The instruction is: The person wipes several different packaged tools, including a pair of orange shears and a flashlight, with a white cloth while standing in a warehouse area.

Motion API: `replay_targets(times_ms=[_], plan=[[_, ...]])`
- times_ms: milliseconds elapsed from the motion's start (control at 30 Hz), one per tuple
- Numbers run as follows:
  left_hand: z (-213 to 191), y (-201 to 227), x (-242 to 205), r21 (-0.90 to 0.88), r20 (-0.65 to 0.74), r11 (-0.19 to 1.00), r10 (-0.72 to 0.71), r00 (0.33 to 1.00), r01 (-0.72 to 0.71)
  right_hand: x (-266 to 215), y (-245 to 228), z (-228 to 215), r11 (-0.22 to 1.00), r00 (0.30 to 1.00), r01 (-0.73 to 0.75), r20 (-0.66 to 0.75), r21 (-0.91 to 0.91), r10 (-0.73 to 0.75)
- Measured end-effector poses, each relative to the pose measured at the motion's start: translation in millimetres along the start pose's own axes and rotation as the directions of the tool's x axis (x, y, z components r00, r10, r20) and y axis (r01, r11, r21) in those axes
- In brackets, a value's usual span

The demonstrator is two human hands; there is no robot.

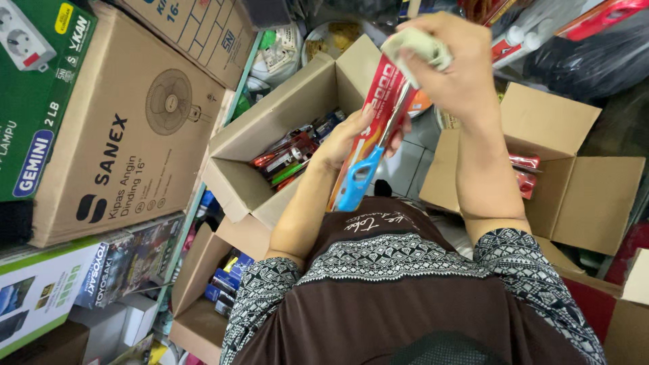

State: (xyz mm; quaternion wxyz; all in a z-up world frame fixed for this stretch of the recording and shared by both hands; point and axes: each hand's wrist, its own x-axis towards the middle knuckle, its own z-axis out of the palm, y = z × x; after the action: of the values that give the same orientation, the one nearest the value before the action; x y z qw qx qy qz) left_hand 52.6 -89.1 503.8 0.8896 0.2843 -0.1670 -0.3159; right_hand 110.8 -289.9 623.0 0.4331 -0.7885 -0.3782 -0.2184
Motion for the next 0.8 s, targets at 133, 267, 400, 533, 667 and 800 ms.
replay_targets(times_ms=[133, 267, 400, 533, 667, 800], plan=[[8, 7, -3, -0.097, 0.034, 0.995, 0.004, 0.999, -0.001, -15, 14, 2, 0.749, 0.802, -0.283, -0.280, 0.599, 0.527], [11, 13, -7, -0.118, 0.041, 0.993, -0.015, 0.999, 0.020, -26, 22, -18, 0.914, 0.924, -0.209, -0.237, 0.347, 0.301], [13, 12, -3, -0.126, 0.063, 0.991, -0.030, 0.998, 0.038, -34, 17, -23, 0.953, 0.967, -0.249, -0.010, 0.172, 0.254], [16, 13, 2, -0.145, 0.096, 0.986, -0.065, 0.993, 0.078, -36, 16, -14, 0.909, 0.949, -0.313, 0.051, 0.275, 0.312], [14, 12, 2, -0.163, 0.098, 0.982, -0.081, 0.992, 0.096, -42, 19, -4, 0.813, 0.924, -0.359, 0.050, 0.458, 0.379], [10, 8, 2, -0.151, 0.089, 0.983, -0.093, 0.992, 0.105, -44, 18, -2, 0.780, 0.901, -0.402, 0.054, 0.479, 0.431]])
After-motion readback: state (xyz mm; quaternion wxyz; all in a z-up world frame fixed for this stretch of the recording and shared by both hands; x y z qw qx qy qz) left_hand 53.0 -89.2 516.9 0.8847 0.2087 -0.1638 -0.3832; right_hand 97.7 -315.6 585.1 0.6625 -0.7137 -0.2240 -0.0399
